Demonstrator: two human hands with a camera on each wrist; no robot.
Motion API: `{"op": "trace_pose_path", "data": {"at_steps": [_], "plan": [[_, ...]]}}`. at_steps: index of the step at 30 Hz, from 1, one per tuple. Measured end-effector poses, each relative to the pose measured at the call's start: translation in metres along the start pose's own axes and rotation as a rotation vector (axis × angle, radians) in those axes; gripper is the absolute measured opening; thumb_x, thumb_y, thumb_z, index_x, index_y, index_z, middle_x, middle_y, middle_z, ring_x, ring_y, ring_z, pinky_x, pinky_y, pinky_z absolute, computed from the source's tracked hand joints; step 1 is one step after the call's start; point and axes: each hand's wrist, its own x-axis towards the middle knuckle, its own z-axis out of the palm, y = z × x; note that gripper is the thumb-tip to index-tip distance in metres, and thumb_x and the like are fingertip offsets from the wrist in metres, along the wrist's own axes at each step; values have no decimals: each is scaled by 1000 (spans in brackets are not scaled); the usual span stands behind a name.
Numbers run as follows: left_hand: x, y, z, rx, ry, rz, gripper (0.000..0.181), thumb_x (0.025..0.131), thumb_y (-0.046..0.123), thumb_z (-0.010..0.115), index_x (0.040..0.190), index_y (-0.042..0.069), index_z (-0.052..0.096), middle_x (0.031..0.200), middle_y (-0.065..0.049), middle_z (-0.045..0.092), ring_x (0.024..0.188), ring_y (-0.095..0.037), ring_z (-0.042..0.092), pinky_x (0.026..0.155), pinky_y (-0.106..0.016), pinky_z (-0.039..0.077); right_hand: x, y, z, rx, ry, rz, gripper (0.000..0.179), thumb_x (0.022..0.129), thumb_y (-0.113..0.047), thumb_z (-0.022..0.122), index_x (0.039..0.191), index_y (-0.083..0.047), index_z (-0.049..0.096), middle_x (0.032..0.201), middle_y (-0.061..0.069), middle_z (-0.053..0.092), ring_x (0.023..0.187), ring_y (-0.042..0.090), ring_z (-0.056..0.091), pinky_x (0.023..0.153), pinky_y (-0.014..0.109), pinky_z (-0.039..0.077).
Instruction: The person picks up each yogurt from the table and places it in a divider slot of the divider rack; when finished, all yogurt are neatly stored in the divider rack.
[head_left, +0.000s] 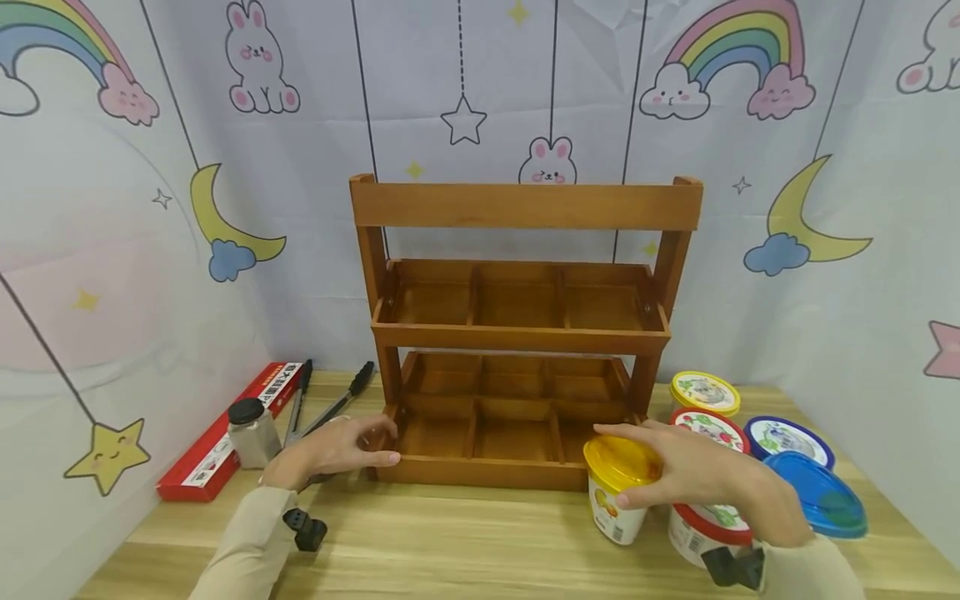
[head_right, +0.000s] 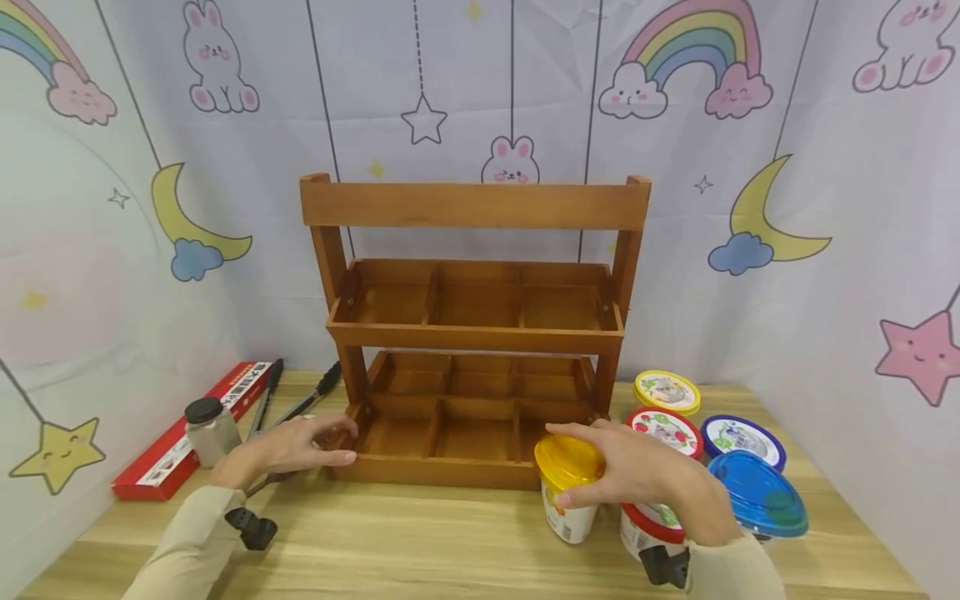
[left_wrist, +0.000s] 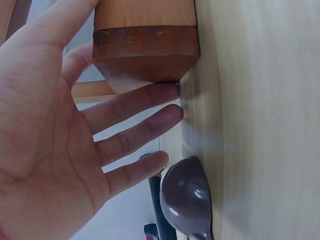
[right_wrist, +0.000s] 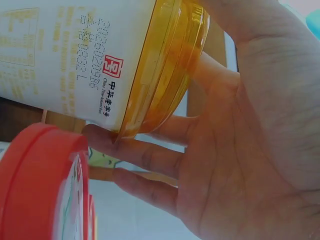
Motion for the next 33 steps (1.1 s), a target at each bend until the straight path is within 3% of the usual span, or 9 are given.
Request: {"op": "trace_pose_path", "data": {"at_steps": [5,11,18,25,33], "plan": [[-1,-1,1,-4,-4,23,46,93,51,67,122,16,61,85,4,58,72,-12,51,66,-34,42,3,-3,-1,13,-11,-1,81,81,-56,77,150,-27,46,137,19,53,102,27,56,82,58,50],[-2,-1,1,19,-2,17,45,93,52,66,120,17,61,74,4,51,61,-9,44,58,-30,37,8,-9,-6,25,-9,-31,80,83,-55,75,151,-27,43,138,13,55,113,36,55,86,59,49],[-2,1,-1,23,-3,7,48,93,54,65,121,16,60,75,4,51,61,-9,45,58,-30,37,17,-18,-12,39,-2,-31,81,83,-54,75,152,-26,42,132,7,55,103,22,53,83,47,50],[-1,4,-2,11,-13,0,48,93,53,65,122,15,59,75,3,51,60,-10,44,57,-30,37,27,-28,-13,50,16,-76,80,84,-54,74,152,-27,42,130,7,57,102,21,55,84,45,49],[-1,1,1,9,-2,4,46,92,53,66,118,16,59,72,4,48,56,-8,42,57,-29,35,39,-42,-16,24,38,-86,80,83,-58,74,152,-36,41,129,3,57,98,18,55,81,42,48]]}}
